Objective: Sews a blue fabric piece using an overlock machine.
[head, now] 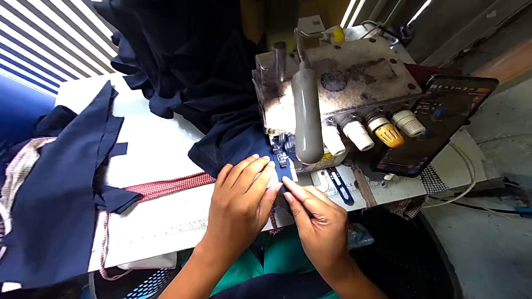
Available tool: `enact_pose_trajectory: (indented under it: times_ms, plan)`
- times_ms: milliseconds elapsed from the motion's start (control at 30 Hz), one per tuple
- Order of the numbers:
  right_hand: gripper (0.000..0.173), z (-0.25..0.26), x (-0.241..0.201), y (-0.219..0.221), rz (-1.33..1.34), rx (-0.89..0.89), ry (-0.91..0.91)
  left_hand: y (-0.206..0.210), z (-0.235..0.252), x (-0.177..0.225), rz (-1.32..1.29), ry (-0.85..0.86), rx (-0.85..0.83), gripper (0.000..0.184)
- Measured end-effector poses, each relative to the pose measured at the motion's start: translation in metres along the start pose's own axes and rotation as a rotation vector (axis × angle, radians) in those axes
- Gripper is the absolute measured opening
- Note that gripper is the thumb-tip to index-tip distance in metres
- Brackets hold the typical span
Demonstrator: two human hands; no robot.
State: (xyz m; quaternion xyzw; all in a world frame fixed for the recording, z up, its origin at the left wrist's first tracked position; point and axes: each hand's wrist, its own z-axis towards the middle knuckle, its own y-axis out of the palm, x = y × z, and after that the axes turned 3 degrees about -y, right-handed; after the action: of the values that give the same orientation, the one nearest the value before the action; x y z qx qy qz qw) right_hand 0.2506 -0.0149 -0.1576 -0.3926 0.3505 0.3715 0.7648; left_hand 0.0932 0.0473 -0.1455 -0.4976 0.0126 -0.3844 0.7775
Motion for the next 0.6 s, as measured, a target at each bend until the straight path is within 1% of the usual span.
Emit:
enact_pose_trajectory:
  times_ms: [200,300,367,433,467,533,567,600]
  plan:
    - [0.025,0.006,-0.004,0.007,-0.084,0.011,-0.001,0.002,0.009,-0.004,-0.013,-0.019,-0.001,0.031]
    - [0.026,0.006,-0.002,0.009,-0.119,0.019,-0.006,-0.001,0.012,-0.008,-0.038,-0.027,-0.039,0.030]
    - [0.027,0.006,-0.001,0.010,-0.138,0.004,-0.015,-0.010,0.018,-0.013,-0.079,-0.034,-0.086,0.029]
    - [0.029,0.006,0.002,0.006,-0.131,-0.052,-0.043,-0.031,0.031,-0.025,-0.143,-0.078,-0.118,0.025]
    - [0.031,0.005,0.005,0.002,-0.107,-0.100,-0.058,-0.043,0.040,-0.032,-0.186,-0.124,-0.094,0.024]
    - [0.034,0.003,0.017,-0.010,0.015,-0.206,-0.072,-0.062,0.063,-0.045,-0.207,-0.265,0.032,0.033]
    - [0.036,0.003,0.025,-0.018,0.108,-0.236,-0.067,-0.066,0.078,-0.051,-0.180,-0.317,0.094,0.036]
    - [0.038,0.002,0.035,-0.024,0.212,-0.234,-0.057,-0.065,0.093,-0.057,-0.160,-0.346,0.108,0.041]
